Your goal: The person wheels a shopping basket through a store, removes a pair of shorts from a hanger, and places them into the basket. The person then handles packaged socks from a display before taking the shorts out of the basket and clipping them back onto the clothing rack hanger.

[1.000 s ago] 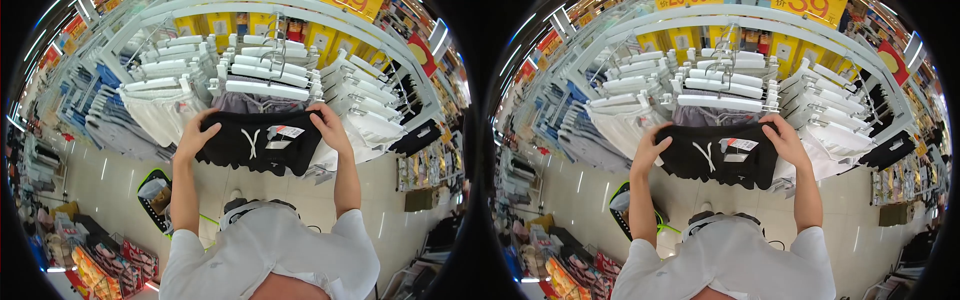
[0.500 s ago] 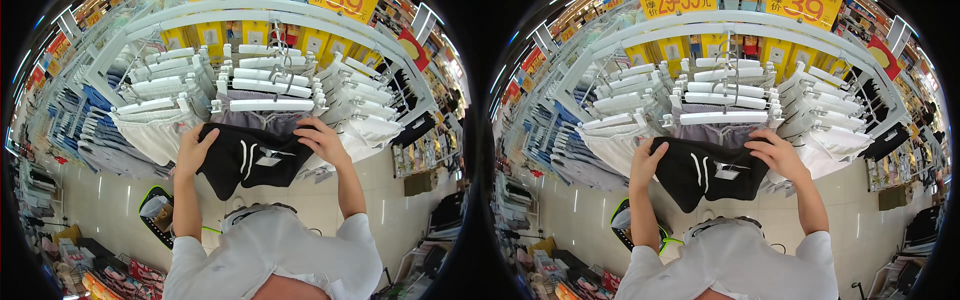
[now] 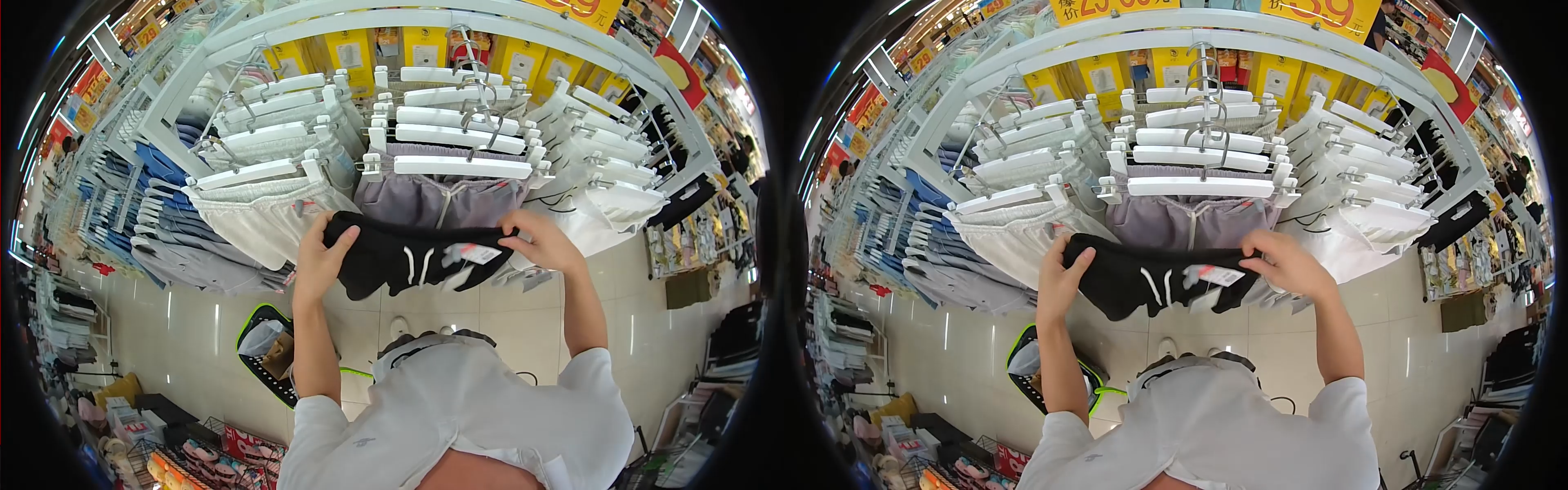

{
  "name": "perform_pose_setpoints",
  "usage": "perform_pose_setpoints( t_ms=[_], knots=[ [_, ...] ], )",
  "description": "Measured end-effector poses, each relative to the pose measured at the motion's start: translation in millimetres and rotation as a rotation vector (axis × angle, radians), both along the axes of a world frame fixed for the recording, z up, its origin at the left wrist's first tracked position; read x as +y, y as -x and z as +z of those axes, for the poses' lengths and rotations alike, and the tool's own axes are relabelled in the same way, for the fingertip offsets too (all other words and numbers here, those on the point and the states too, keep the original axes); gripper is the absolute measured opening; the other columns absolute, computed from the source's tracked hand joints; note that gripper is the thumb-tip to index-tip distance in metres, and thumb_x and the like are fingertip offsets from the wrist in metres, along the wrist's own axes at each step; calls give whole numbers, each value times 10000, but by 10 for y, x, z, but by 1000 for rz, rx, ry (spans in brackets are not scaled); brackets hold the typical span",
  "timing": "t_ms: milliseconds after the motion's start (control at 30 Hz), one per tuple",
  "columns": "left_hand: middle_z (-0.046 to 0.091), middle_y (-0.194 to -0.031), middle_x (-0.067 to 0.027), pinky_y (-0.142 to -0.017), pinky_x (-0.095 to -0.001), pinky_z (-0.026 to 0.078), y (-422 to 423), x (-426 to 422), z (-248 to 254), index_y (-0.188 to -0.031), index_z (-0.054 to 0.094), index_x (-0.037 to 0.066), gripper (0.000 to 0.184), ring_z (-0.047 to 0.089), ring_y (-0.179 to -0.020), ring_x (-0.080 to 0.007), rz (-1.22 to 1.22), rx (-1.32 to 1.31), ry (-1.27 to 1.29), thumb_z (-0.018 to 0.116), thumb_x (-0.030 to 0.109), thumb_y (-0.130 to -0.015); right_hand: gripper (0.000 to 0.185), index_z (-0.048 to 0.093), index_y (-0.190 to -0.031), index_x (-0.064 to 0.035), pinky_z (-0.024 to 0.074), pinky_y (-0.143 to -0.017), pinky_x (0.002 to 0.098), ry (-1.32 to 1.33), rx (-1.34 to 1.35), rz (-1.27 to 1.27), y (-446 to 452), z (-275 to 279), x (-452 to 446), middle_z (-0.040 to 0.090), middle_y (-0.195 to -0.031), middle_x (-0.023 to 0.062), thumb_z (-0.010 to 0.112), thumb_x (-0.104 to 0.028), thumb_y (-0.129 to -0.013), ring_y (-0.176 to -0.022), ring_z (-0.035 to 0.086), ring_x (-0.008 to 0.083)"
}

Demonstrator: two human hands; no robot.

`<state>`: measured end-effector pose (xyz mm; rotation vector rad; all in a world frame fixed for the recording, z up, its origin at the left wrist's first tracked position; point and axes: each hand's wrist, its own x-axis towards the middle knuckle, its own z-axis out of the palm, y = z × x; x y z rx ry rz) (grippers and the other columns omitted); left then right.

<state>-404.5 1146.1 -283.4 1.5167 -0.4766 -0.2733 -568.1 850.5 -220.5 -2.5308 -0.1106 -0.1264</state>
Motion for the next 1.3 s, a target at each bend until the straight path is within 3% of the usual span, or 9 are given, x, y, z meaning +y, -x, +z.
perform_pose_setpoints(
  t_ms=[200, 267, 433, 567, 667, 833, 1067, 1133, 1300],
  knots=[
    [568, -828, -20, -703, -210, 416, -107, 1, -283, -901, 570, -5, 177, 522, -795, -95, 71, -171, 113, 646, 45, -749, 183, 509, -900, -23, 426, -687, 304, -60, -95, -143, 47, 90, 86, 574, -878, 77, 614, -55, -753, -772, 549, 236],
    [570, -843, -31, -735, -225, 407, 22, -69, -221, -880, 575, -14, 156, 517, -810, -107, 37, 47, 228, 637, 35, -745, 196, 516, -918, -27, 426, -686, 306, -55, -107, -170, 38, 75, 73, 577, -875, 77, 615, -55, -752, -774, 550, 237],
    [546, -797, -79, -727, -255, 408, 35, -193, -167, -917, 561, -4, 183, 538, -772, -186, 89, -424, 20, 609, 31, -744, 226, 526, -943, -37, 431, -670, 308, 7, -24, -235, 4, -21, 16, 585, -843, 84, 626, -63, -742, -750, 557, 240],
    [547, -807, -78, -726, -254, 408, 65, -320, -159, -918, 551, -6, 165, 535, -777, -177, 120, -449, 76, 595, 40, -766, 209, 519, -914, -39, 436, -649, 333, 8, 96, -211, -57, -117, -8, 586, -816, 113, 623, -66, -735, -726, 565, 276],
    [541, -825, -48, -737, -227, 410, 106, -400, -159, -989, 498, -5, 245, 507, -807, -104, -6, -26, 376, 610, 56, -780, 184, 508, -885, -33, 435, -649, 352, 73, 92, -147, -120, -183, 28, 582, -802, 138, 610, -54, -733, -739, 564, 308],
    [530, -784, -36, -669, -225, 419, 90, -376, -87, -907, 469, 9, 283, 499, -727, -93, 173, -93, 114, 666, 103, -727, 184, 509, -885, -26, 435, -615, 349, 111, 115, -24, -171, -196, 112, 573, -777, 142, 609, -50, -733, -701, 563, 297],
    [511, -773, -43, -670, -242, 404, 21, -357, -74, -890, 474, 3, 223, 488, -721, -109, 181, -15, 278, 604, 145, -777, 192, 517, -887, -22, 439, -619, 345, 78, 83, -102, -198, -106, 205, 573, -784, 142, 617, -50, -726, -707, 566, 298],
    [508, -777, -66, -669, -262, 401, 82, -425, 63, -873, 475, -10, 186, 484, -710, -140, 301, -76, 48, 549, 135, -783, 194, 517, -888, -21, 441, -629, 348, 104, 71, -67, -222, -146, 190, 573, -795, 141, 617, -49, -724, -723, 566, 300],
    [517, -762, -119, -682, -301, 408, 30, -503, -88, -880, 462, -26, 175, 488, -706, -172, 341, -213, 81, 491, 77, -742, 195, 515, -885, -15, 444, -660, 356, 113, 65, -70, -232, -207, 138, 572, -826, 139, 617, -47, -722, -765, 564, 306]
  ],
)
